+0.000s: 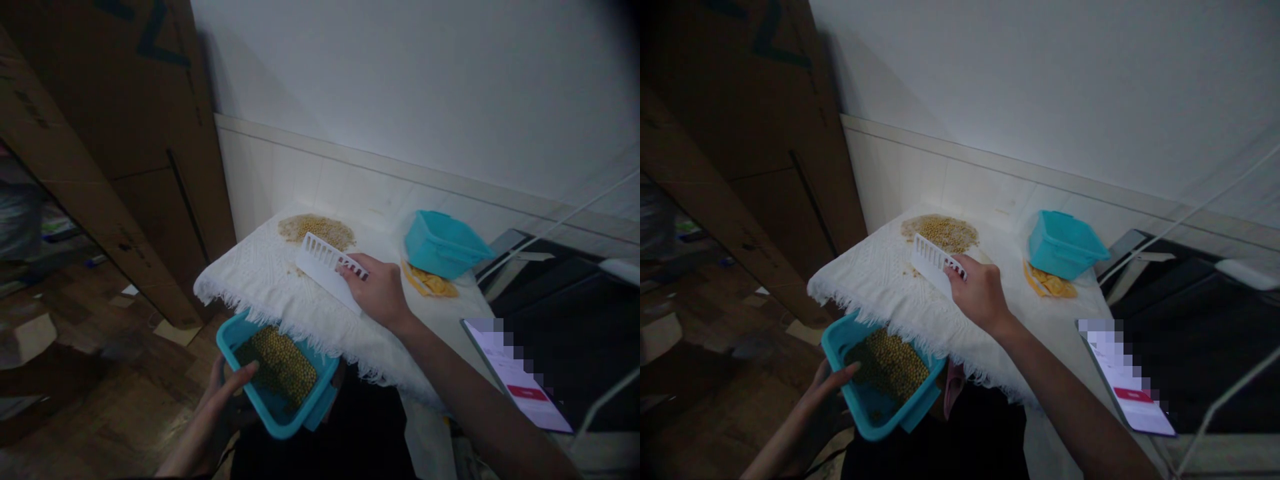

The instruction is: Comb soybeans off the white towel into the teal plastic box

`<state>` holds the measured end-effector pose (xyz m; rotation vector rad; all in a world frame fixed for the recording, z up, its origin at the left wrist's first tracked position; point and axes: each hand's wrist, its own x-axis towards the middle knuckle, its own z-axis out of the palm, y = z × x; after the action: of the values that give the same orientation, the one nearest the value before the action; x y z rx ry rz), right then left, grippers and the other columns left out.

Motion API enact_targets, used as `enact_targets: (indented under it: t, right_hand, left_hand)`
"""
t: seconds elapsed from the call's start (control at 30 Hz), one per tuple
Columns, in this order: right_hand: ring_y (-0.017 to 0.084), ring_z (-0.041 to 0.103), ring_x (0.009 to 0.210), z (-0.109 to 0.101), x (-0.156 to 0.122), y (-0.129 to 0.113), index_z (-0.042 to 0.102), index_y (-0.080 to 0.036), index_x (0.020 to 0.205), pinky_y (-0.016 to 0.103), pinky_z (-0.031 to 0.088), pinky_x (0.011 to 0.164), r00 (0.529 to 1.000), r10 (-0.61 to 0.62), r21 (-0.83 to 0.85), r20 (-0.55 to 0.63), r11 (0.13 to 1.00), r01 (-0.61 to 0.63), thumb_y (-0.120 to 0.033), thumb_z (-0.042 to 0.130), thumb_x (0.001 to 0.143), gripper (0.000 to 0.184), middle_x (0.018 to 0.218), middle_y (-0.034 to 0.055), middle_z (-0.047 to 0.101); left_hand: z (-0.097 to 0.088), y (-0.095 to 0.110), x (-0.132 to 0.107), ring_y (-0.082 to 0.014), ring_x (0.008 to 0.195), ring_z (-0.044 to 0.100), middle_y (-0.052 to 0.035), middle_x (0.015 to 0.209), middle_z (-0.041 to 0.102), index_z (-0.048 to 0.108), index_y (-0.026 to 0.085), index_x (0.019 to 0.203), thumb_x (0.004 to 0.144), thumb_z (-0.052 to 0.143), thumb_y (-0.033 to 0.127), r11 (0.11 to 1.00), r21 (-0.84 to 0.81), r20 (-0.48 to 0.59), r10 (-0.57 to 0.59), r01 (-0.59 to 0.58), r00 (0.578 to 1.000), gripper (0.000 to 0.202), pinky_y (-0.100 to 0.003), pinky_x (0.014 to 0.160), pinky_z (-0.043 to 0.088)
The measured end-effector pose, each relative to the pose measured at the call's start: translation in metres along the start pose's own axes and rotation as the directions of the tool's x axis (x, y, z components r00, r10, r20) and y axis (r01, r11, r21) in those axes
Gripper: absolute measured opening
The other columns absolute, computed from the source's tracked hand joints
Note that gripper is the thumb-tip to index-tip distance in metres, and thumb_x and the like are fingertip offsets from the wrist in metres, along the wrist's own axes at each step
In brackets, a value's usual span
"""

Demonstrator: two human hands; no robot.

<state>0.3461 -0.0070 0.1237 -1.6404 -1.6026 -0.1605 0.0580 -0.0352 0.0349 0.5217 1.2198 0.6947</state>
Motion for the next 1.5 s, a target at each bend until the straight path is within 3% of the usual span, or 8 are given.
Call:
enact_targets:
  t: [0.2,0.33,0.7,0.87,1.07,1.3,1.5]
  right_hand:
    - [0.021,0.074,0.066,0.007,0.006,0.0,0.083,-0.019,0.103,0.033,0.058,0.069,0.999,0.021,-0.038,0.037,0.999,-0.02,-0.029,0.066,0.089,0.025,0.088,0.0089,0.083]
    - [0.02,0.073,0.064,0.008,0.004,-0.003,0.083,-0.021,0.096,0.03,0.057,0.066,0.999,0.002,-0.014,0.035,1.0,-0.002,-0.029,0.066,0.088,0.021,0.081,0.0065,0.082]
    - [0.02,0.074,0.064,0.007,-0.003,-0.01,0.083,-0.02,0.097,0.03,0.058,0.064,0.999,-0.036,0.04,0.024,0.999,0.035,-0.028,0.065,0.089,0.022,0.082,0.0068,0.082]
    - [0.019,0.074,0.065,0.01,-0.008,-0.01,0.083,-0.019,0.1,0.03,0.059,0.064,0.998,-0.056,0.074,0.03,0.996,0.054,-0.029,0.065,0.089,0.023,0.086,0.0078,0.082]
    - [0.018,0.073,0.063,0.016,-0.005,-0.014,0.082,-0.02,0.097,0.029,0.058,0.063,0.999,-0.052,0.071,0.017,0.996,0.051,-0.026,0.065,0.088,0.021,0.083,0.0066,0.082]
    - [0.018,0.072,0.063,0.017,-0.001,-0.019,0.082,-0.02,0.097,0.029,0.057,0.063,0.994,-0.091,0.073,0.062,0.994,0.087,-0.024,0.064,0.089,0.02,0.081,0.0057,0.081]
    - [0.018,0.072,0.064,0.021,0.001,-0.021,0.082,-0.02,0.098,0.029,0.058,0.065,0.995,-0.073,0.11,0.074,0.992,0.064,-0.024,0.066,0.088,0.019,0.084,0.0055,0.082]
  left_hand:
    - [-0.005,0.001,0.002,-0.0382,0.104,0.078,-0.0114,0.134,0.069,0.036,0.039,0.148,0.063,0.093,0.029,1.0,-0.011,0.015,-0.016,0.016,1.0,0.103,-0.057,0.091,0.063]
    - [-0.006,0.001,0.002,-0.0384,0.101,0.078,-0.0129,0.132,0.07,0.033,0.04,0.152,0.067,0.093,0.038,1.0,-0.023,0.017,-0.009,0.009,1.0,0.104,-0.058,0.087,0.065]
    - [-0.005,0.002,0.0,-0.0386,0.103,0.078,-0.0132,0.141,0.065,0.039,0.041,0.149,0.068,0.092,0.03,0.997,-0.073,-0.003,-0.022,0.021,1.0,0.098,-0.062,0.091,0.062]
    - [-0.007,0.0,0.005,-0.0342,0.094,0.079,-0.01,0.123,0.072,0.034,0.039,0.15,0.065,0.093,0.024,0.998,-0.05,-0.013,-0.032,0.031,0.999,0.104,-0.054,0.087,0.064]
    - [-0.008,0.002,0.004,-0.033,0.086,0.08,-0.0076,0.114,0.075,0.034,0.038,0.15,0.065,0.094,0.035,1.0,0.002,-0.025,0.002,-0.002,1.0,0.104,-0.047,0.075,0.067]
    - [-0.01,0.007,0.004,-0.0379,0.101,0.079,-0.011,0.13,0.071,0.039,0.039,0.147,0.063,0.093,0.023,1.0,-0.028,-0.023,-0.014,0.013,1.0,0.102,-0.056,0.087,0.064]
    - [-0.014,0.008,0.009,-0.0347,0.096,0.08,-0.0129,0.135,0.068,0.041,0.038,0.145,0.068,0.093,0.038,0.998,-0.044,-0.043,0.041,-0.043,0.998,0.092,-0.057,0.088,0.065]
